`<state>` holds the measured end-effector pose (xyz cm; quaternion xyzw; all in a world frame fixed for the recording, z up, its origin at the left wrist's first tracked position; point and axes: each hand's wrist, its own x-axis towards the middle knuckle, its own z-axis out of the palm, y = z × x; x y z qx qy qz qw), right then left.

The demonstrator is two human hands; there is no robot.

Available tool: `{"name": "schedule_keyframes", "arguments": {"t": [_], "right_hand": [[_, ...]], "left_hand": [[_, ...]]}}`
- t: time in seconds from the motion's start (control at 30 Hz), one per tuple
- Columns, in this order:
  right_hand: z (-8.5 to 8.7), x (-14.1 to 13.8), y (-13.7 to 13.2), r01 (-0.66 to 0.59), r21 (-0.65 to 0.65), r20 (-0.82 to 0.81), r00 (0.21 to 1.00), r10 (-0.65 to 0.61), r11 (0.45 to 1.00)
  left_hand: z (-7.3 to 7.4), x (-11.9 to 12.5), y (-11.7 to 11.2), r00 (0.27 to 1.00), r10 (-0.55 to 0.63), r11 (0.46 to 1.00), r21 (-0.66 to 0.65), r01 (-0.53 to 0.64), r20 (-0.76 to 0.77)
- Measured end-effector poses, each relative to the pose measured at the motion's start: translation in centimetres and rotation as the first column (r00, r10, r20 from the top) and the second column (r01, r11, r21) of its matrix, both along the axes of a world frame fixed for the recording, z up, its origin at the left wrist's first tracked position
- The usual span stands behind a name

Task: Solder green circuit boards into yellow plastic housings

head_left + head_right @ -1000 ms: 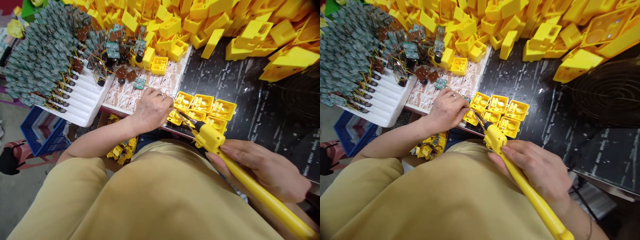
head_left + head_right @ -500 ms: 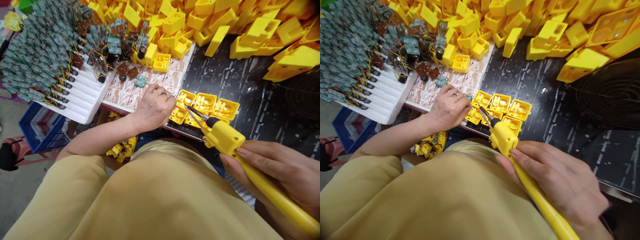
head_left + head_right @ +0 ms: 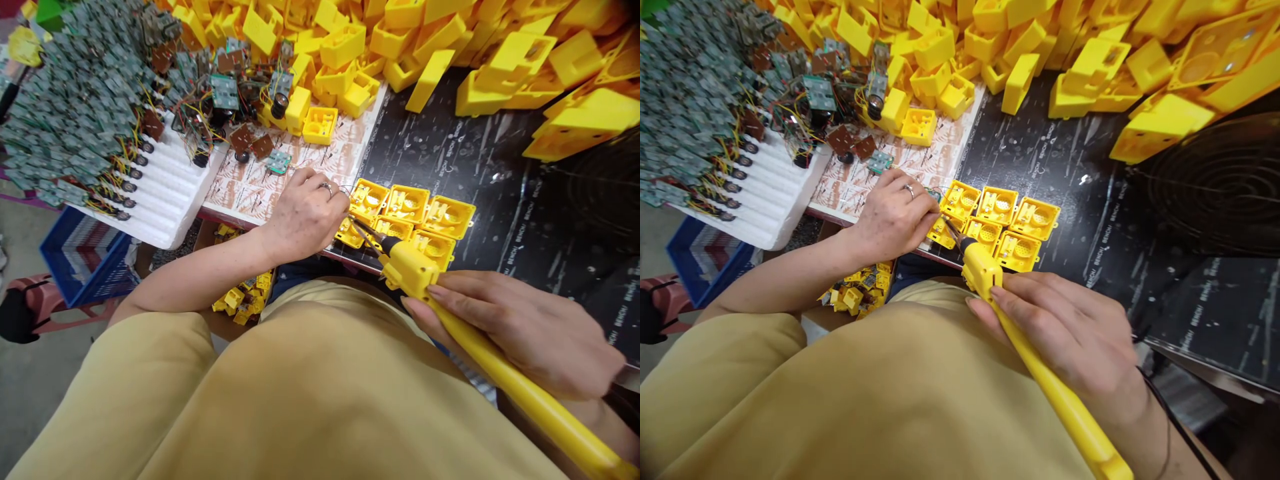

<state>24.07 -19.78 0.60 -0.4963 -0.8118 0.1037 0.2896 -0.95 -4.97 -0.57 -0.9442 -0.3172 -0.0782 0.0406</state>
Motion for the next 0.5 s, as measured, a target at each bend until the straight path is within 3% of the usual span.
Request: {"name": "schedule_keyframes", "arguments": {"t": [0.13,0.3,0.5], "right_hand": [[0.8,0.2,0.3,-0.052,0.125,0.019,0.999,0.05,0.991],[1.2,0.7,0.2,0.055,0.099,-0.005,0.998,-0.055,0.994],[1.4,-0.2,0.4,0.022,0.094,-0.037,0.999,-0.018,0.995]], "left_hand": [[0.0,0.0,0.0,1.0,-0.006,1.0,-0.007,0.006,0.003],[0.0,0.0,0.0,1.0,-0.022,0.998,0.05,0.023,-0.017],[0.0,0.2,0.0,0.999,-0.006,0.999,0.054,0.007,-0.033]]}}
